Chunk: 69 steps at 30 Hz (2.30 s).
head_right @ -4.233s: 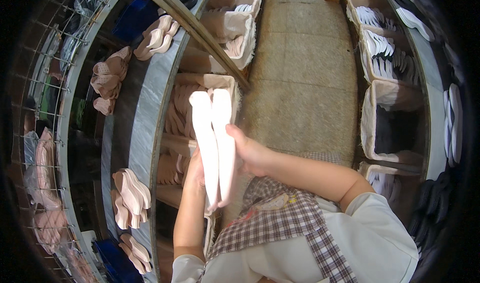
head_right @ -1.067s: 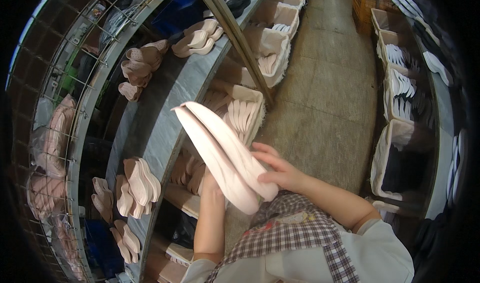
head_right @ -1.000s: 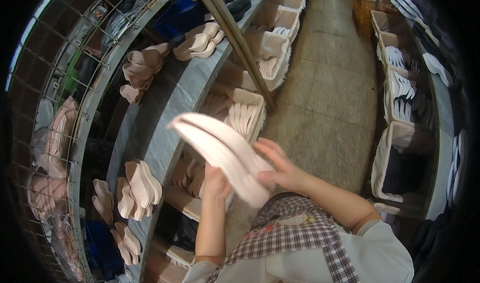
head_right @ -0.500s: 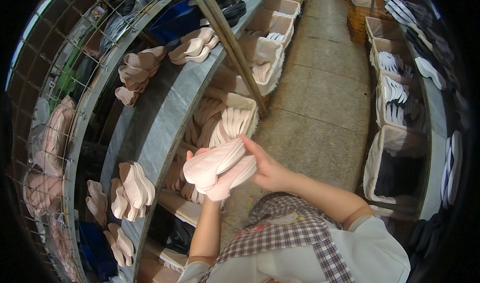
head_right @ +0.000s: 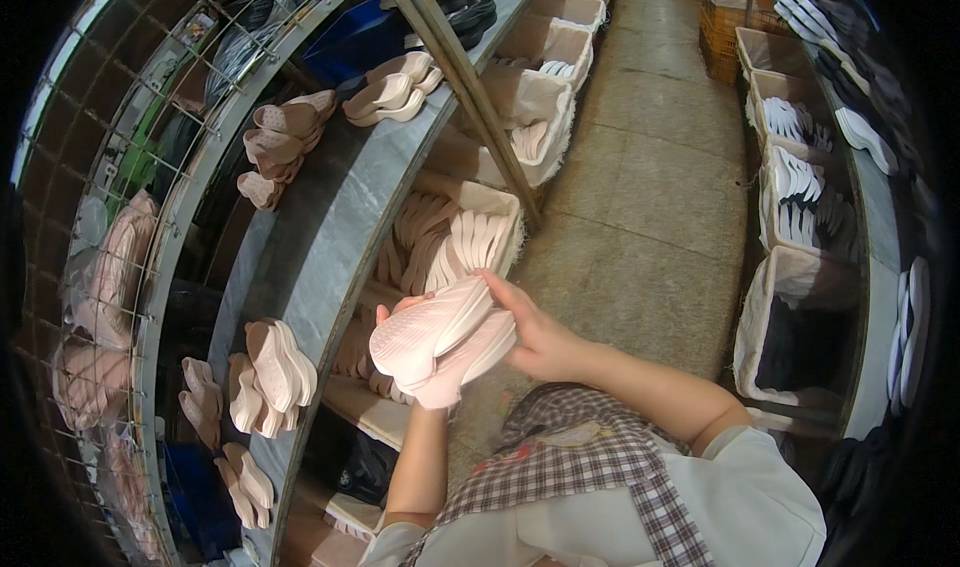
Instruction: The person picks up pink slippers from a shelf, inspects the soles, and uses a small brush to clean the bottom surface. They then place the cleaned slippers back on the shelf and repeat the process with another pair.
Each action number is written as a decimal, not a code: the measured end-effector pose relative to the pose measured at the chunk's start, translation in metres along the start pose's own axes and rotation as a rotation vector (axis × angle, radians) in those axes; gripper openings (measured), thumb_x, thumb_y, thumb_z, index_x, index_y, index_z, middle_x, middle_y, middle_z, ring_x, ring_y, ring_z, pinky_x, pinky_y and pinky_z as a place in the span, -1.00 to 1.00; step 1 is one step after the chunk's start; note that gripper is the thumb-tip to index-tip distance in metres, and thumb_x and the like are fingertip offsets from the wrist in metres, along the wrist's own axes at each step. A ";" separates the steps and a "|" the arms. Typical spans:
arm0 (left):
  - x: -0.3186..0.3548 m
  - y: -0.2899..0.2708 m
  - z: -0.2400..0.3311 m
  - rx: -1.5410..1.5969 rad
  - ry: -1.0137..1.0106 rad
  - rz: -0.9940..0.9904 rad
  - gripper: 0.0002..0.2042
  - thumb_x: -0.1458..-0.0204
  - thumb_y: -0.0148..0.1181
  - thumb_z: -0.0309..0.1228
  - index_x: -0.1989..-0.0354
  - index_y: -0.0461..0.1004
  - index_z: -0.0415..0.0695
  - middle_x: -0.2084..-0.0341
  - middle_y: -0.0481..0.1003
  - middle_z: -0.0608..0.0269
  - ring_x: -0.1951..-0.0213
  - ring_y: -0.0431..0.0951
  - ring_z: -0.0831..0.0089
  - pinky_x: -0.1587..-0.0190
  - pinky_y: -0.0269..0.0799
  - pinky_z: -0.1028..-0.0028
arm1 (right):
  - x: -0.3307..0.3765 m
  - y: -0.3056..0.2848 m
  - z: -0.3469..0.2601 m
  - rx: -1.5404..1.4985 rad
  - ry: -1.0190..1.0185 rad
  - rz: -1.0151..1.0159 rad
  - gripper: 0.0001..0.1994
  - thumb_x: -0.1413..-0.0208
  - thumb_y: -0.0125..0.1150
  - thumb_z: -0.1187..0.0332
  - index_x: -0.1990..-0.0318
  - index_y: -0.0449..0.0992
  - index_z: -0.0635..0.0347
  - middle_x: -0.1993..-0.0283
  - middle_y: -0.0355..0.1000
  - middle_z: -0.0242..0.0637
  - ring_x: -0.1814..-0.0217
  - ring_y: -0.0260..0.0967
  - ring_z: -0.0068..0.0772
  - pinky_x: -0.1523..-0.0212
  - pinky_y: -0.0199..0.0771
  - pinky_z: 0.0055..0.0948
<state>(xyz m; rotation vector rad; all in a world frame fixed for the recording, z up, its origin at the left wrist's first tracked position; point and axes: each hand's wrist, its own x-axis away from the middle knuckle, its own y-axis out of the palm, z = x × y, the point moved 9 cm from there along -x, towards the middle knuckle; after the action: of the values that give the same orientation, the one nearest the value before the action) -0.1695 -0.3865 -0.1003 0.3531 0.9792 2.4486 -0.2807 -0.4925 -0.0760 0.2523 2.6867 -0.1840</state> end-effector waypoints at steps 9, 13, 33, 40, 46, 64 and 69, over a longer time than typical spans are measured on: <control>0.009 0.009 0.007 0.135 -0.005 -0.084 -0.47 -0.26 -0.35 -0.05 0.30 0.45 -0.29 0.27 0.49 -0.02 0.16 0.47 0.19 -0.03 0.37 0.29 | 0.004 0.002 -0.013 0.192 -0.052 0.029 -0.16 0.01 0.14 0.51 -0.39 -0.23 0.16 -0.42 -0.17 0.03 -0.45 -0.19 0.06 -0.38 -0.14 -0.15; 0.009 0.009 0.010 0.099 0.040 -0.098 -0.46 -0.26 -0.35 -0.04 0.30 0.45 -0.29 0.26 0.50 -0.04 0.16 0.47 0.19 -0.03 0.37 0.31 | 0.005 0.004 -0.019 0.234 -0.074 0.034 -0.17 0.00 0.14 0.51 -0.38 -0.22 0.17 -0.41 -0.16 0.06 -0.44 -0.18 0.08 -0.38 -0.13 -0.14; 0.006 -0.015 -0.014 0.284 -0.169 -0.203 -0.52 -0.21 -0.08 -0.16 -0.19 0.16 -0.22 -0.03 0.37 -0.05 0.02 0.48 0.24 0.05 0.52 0.30 | -0.016 -0.027 -0.014 -0.100 0.185 0.002 -0.52 -0.32 -0.21 0.11 -0.25 0.22 0.22 -0.30 0.16 -0.19 -0.38 0.01 -0.28 -0.35 -0.05 -0.26; 0.020 0.003 -0.019 0.576 -0.290 -0.242 -0.39 -0.18 -0.06 -0.03 -0.23 0.11 -0.27 -0.02 0.38 -0.08 0.01 0.47 0.19 0.01 0.52 0.23 | -0.006 -0.006 -0.006 -0.384 0.319 -0.067 -0.55 -0.31 -0.18 0.16 -0.22 0.27 0.25 -0.23 0.25 -0.20 -0.27 0.16 -0.35 -0.28 0.07 -0.36; 0.016 -0.009 -0.018 0.108 -0.196 0.012 -0.53 -0.20 -0.05 -0.11 -0.14 0.22 -0.20 0.07 0.38 0.02 0.02 0.40 0.30 -0.01 0.42 0.33 | -0.004 0.017 -0.026 -0.080 0.256 -0.202 -0.22 0.07 0.32 0.12 -0.28 0.15 0.28 -0.36 -0.11 0.05 -0.41 -0.15 -0.01 -0.33 -0.04 -0.14; 0.031 -0.001 0.009 0.609 -0.100 -0.304 -0.52 -0.01 0.23 -0.12 0.11 0.26 -0.25 0.35 0.30 0.11 0.25 0.29 0.36 0.13 0.30 0.47 | 0.008 -0.011 0.027 -1.511 0.463 0.260 -0.34 -0.10 -0.15 -0.07 -0.30 0.12 0.09 -0.23 0.24 -0.07 -0.12 0.36 -0.02 0.16 0.50 0.20; 0.037 -0.015 0.025 0.556 0.045 -0.313 -0.50 0.01 0.25 -0.11 0.09 0.27 -0.25 0.27 0.35 0.08 0.18 0.33 0.32 0.13 0.36 0.45 | 0.007 0.013 0.033 -1.529 0.541 0.208 -0.36 -0.13 -0.23 -0.12 -0.30 0.15 0.01 -0.26 0.23 -0.15 -0.17 0.30 0.03 0.11 0.40 0.29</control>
<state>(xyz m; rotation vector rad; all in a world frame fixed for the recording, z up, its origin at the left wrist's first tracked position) -0.1864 -0.3430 -0.0906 0.2968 1.5995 1.8842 -0.2707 -0.4839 -0.1098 0.0652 2.3910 2.0907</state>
